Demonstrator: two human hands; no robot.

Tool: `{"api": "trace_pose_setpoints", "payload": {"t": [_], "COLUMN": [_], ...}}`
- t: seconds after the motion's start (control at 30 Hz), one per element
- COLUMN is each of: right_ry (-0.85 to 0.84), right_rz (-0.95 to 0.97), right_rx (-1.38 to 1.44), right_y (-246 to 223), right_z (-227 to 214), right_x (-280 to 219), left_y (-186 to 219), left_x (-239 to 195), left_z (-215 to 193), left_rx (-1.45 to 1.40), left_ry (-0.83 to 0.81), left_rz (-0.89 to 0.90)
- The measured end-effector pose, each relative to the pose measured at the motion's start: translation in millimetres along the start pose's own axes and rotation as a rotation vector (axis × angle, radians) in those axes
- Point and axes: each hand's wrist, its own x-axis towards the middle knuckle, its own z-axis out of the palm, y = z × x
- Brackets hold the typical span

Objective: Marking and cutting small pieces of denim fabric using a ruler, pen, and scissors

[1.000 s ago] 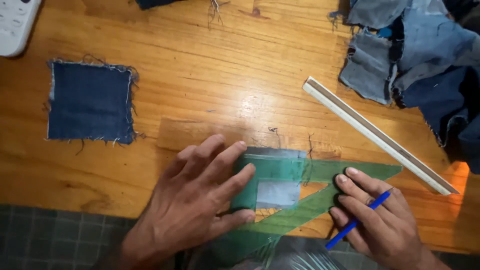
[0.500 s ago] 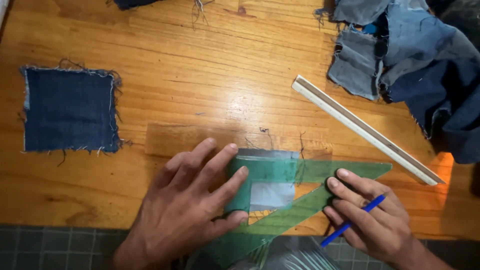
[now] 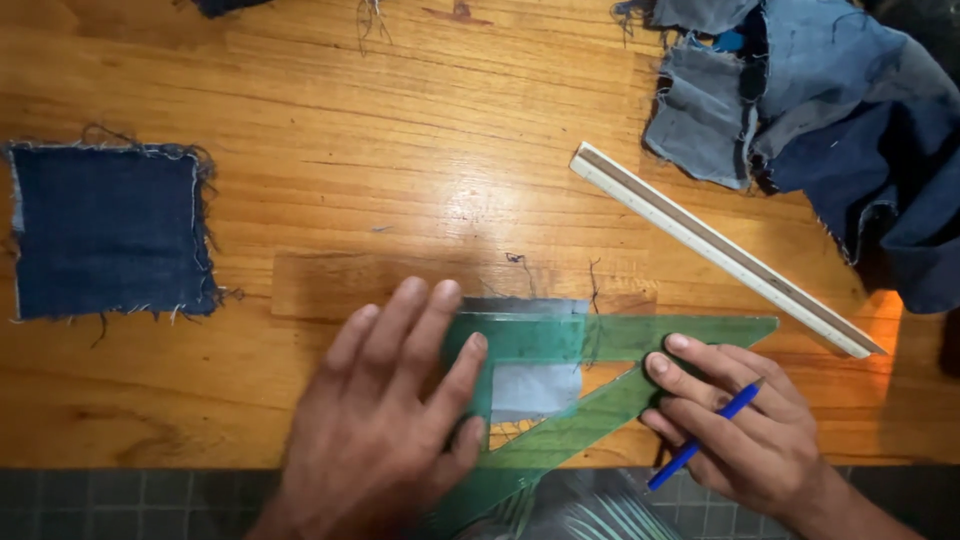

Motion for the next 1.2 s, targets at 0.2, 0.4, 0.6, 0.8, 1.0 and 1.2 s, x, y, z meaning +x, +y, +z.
{"api": "trace_pose_setpoints", "payload": {"t": [0.2, 0.4, 0.6, 0.8, 1.0, 1.2], "right_ry": [-0.009, -0.093, -0.066, -0.091, -0.136, -0.139], "right_rz": [-0.024, 0.043, 0.362, 0.372, 0.360, 0.352], "right_rx": [0.014, 0.122, 0.616, 0.724, 0.753, 0.769], "right_y": [2, 27, 3, -7, -8, -6], "right_z": [-3, -13, -11, 14, 27, 32], "right_x": [1, -34, 67, 119, 135, 138], "left_y": [45, 51, 42, 37, 35, 32], "left_x": [1, -4, -1, -4, -2, -5], "left_z": [14, 19, 13, 7, 5, 7], "left_rx": [-0.018, 0.004, -0.099, -0.095, -0.128, -0.123], "left_ry": [0.080, -0.010, 0.008, 0.017, 0.021, 0.009], "left_rz": [-0.005, -0.009, -0.035, -0.070, -0.087, -0.086]}}
